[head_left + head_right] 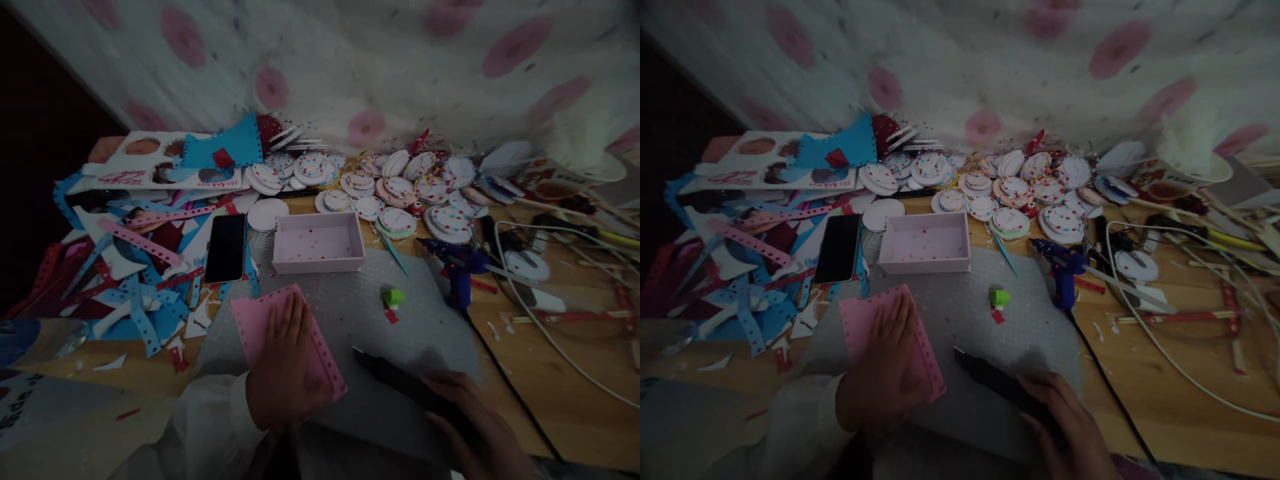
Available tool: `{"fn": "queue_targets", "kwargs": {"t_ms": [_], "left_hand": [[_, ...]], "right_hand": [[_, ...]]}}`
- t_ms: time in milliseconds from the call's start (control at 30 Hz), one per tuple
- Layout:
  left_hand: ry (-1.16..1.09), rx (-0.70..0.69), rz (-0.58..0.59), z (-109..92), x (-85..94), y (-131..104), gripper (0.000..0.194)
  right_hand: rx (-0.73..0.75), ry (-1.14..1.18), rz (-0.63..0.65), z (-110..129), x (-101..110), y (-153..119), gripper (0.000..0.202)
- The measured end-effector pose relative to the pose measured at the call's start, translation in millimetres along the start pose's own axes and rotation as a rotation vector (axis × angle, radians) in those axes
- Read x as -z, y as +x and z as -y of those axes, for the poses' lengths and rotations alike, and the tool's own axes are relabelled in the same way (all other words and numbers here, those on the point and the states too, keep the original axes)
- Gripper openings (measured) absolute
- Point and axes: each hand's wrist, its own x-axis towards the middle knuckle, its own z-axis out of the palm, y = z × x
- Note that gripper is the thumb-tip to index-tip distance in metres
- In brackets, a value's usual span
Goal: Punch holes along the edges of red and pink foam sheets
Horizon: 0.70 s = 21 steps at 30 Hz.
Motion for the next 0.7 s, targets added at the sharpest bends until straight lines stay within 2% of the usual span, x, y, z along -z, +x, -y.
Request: {"fn": "queue_targets", "kwargs": {"t_ms": [167,300,433,700], "left_hand": [[0.084,-0.001,-0.047,-0.3,-7.0,1.4,0.103],[0.141,-0.009,-0.093,0.6,-12.0,2.4,0.104],[0.163,-0.045,-0.143,1.6,-13.7,2.5,0.107],[0.181,-0.051,-0.183,0.7,-16.1,2.4,0.106]], "right_hand": [[0.015,0.045,0.053,1.3,2.6,-8.3,0.026],[0.027,0.045,0.108,4.4,2.6,-21.9,0.029],[0.024,0.027,0.103,9.6,0.2,-30.6,0.03],[0.006,0.058,0.085,18.1,-0.6,-29.8,0.03]]}}
